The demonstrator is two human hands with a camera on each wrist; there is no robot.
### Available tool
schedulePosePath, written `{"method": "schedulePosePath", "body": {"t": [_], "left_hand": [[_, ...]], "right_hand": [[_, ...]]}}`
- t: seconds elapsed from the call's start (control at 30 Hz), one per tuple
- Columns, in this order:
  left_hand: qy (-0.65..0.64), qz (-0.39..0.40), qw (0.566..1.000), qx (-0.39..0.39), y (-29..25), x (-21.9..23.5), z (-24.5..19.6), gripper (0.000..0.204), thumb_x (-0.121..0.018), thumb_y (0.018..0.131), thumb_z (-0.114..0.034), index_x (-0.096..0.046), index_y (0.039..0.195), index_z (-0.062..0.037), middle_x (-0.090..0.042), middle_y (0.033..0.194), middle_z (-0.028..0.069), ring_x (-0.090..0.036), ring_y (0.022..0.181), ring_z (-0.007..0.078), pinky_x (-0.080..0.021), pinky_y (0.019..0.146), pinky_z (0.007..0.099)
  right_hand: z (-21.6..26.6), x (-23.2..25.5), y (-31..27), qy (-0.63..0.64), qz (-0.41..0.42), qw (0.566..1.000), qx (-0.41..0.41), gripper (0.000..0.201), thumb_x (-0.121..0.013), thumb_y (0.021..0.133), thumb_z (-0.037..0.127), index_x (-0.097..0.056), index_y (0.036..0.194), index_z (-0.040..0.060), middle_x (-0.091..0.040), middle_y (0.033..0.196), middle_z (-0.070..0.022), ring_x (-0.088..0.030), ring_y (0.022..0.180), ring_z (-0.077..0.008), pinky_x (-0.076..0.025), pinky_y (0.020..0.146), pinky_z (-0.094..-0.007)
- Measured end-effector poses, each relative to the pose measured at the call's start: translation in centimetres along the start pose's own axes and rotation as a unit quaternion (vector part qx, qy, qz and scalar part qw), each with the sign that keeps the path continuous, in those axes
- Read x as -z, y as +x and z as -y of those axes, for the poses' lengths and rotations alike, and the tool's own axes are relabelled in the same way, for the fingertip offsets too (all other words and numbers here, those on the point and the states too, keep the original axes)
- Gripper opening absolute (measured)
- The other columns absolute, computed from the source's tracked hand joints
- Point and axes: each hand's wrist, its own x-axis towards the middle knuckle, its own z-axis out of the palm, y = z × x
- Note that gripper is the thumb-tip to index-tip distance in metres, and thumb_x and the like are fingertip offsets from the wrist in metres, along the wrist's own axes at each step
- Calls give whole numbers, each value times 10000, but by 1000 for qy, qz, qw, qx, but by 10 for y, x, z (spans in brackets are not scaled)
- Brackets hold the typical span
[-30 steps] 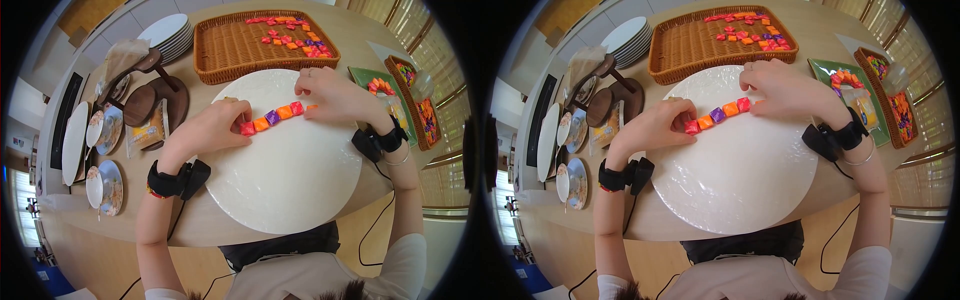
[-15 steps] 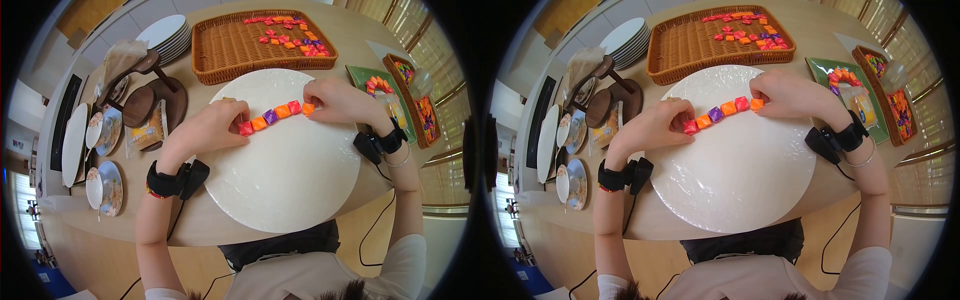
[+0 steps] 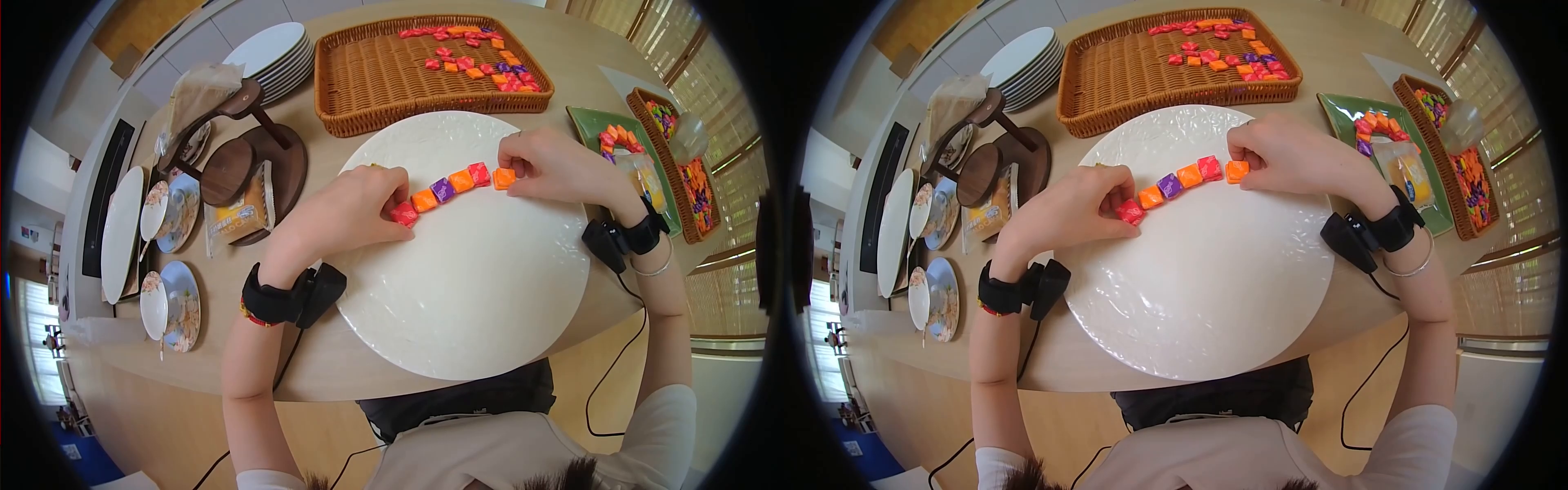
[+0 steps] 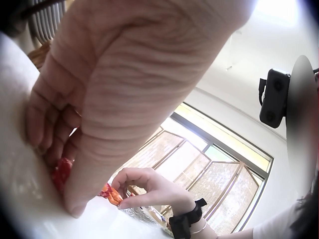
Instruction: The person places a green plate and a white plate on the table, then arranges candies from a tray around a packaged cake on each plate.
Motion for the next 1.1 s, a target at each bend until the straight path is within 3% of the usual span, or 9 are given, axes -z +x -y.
{"method": "schedulePosePath", "body": {"t": [0.37, 0.53, 1.1], "left_hand": [[12, -20, 1000, -16, -2, -3, 1, 405, -832, 757, -233, -624, 991, 24, -683, 865, 178, -661, 803, 308, -528, 758, 369], [11, -8, 1000, 6, -1, -4, 0, 412, -840, 752, -233, -625, 991, 25, -682, 842, 174, -661, 776, 290, -529, 737, 362], [15, -10, 1000, -17, -1, -3, -1, 340, -801, 772, -170, -644, 996, 33, -677, 813, 172, -653, 745, 283, -525, 717, 360]], "right_hand": [[7, 5, -4, -22, 11, 1000, -6, 327, -762, 807, 183, -601, 1003, -22, -590, 797, -114, -573, 726, -226, -462, 641, -343], [-1, 4, -8, -11, -27, 999, -12, 413, -752, 802, 225, -610, 1096, -28, -577, 777, -102, -566, 713, -234, -465, 651, -360], [-4, -3, -7, -24, -31, 999, 35, 213, -696, 819, 135, -625, 938, -27, -621, 786, -133, -603, 740, -279, -475, 666, -387]]}}
